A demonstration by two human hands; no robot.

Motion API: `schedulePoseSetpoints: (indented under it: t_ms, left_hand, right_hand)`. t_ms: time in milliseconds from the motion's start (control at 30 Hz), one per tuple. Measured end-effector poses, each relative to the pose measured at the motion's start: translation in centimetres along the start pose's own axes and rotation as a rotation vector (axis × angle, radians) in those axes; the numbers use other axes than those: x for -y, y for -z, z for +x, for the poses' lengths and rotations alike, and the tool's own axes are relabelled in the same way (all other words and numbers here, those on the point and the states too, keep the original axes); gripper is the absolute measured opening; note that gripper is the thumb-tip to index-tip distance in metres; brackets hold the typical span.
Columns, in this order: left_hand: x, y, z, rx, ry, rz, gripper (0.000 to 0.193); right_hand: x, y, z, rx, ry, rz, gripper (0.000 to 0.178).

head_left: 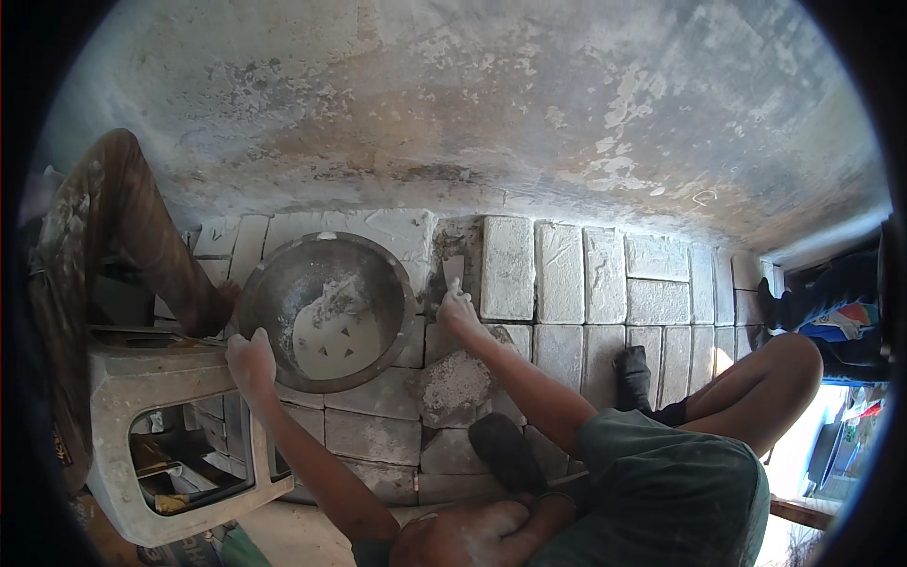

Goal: The person is applying white grout or plaster to the gaps between stone blocks on a wall using a putty knife.

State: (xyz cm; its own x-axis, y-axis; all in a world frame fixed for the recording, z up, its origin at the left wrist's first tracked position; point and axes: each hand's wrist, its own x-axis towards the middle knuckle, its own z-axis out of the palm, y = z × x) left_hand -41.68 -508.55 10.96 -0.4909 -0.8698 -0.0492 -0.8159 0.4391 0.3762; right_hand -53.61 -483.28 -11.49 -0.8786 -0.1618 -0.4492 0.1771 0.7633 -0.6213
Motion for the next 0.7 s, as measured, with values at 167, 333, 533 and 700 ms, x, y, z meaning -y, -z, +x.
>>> schedulePoseSetpoints:
  t_ms: [167,333,533,700]
  left_hand:
    - [-0.3,-0.6,0.5,0.023,-0.017,-0.008,0.049]
    - [0.3,-0.7,0.9,0.019,-0.019,0.003,0.049]
    - [0.5,-0.6,0.9,0.033,-0.021,-0.007,0.048]
    - [0.6,-0.3,0.5,0.006,-0.053,-0.071,0.046]
  right_hand:
    - [-1.4,-0.7,3.5,-0.05,0.03,-0.026,0.069]
    - [1.0,-0.7,4.0,-0.012,-0.014,0.022,0.072]
    - [1.5,-1.0,2.8,-0.098,-0.059,0.006,0.071]
    - [1.7,-0.4,2.6,-0.123,-0.056,-0.044,0.071]
